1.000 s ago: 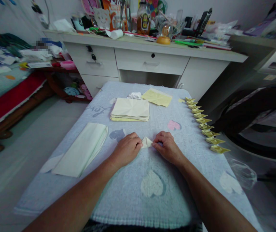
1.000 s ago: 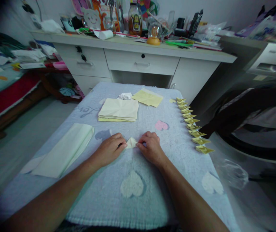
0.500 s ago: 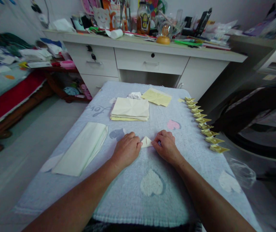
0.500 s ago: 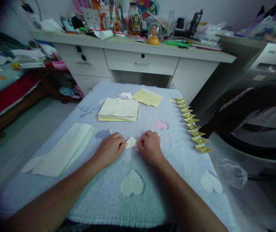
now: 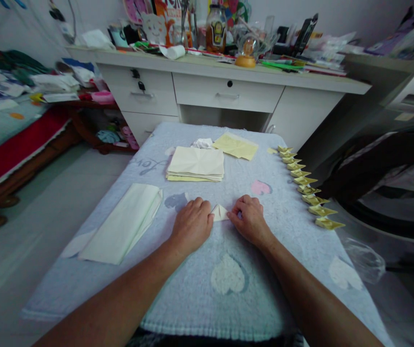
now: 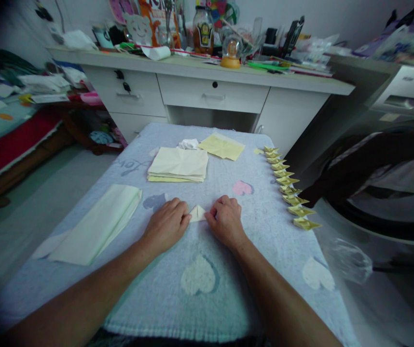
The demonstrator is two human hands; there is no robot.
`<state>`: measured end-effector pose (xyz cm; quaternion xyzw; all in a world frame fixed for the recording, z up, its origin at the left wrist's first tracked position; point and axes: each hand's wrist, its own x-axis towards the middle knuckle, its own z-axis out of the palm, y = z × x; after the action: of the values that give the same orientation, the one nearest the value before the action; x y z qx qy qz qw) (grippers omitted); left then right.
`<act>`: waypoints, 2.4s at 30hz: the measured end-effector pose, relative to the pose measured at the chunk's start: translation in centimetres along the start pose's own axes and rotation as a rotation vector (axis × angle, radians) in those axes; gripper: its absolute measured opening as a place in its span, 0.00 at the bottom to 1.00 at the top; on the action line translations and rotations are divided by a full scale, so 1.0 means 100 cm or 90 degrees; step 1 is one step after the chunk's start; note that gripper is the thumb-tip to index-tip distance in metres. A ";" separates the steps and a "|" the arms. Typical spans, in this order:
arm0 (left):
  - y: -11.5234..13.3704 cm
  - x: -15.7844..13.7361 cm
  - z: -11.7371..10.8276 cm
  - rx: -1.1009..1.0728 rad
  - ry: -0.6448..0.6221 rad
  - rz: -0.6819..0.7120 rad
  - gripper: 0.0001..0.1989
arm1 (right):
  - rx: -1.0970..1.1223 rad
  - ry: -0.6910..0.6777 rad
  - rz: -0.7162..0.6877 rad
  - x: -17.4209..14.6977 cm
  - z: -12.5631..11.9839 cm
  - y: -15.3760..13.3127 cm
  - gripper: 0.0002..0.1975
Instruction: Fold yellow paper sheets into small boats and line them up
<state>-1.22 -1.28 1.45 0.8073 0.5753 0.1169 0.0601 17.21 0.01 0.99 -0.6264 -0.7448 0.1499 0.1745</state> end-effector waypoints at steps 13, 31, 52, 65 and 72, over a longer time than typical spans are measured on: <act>-0.005 0.004 0.008 -0.128 0.010 0.211 0.14 | -0.001 -0.003 -0.009 0.002 0.002 0.002 0.08; -0.004 0.005 0.013 -0.161 0.042 0.176 0.11 | -0.059 0.017 0.001 -0.001 0.003 0.000 0.10; -0.003 0.005 0.012 -0.167 0.050 0.171 0.11 | -0.041 0.031 -0.091 -0.004 0.002 0.000 0.09; -0.007 0.007 0.016 -0.252 0.048 0.134 0.10 | -0.152 0.042 -0.107 -0.007 0.006 -0.008 0.11; -0.008 0.010 0.018 -0.259 0.049 0.115 0.09 | -0.163 0.043 -0.114 -0.006 0.007 -0.009 0.13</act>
<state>-1.22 -0.02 -0.33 0.8218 0.4670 0.2664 0.1886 16.23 -0.75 0.69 -0.5793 -0.8045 0.0163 0.1305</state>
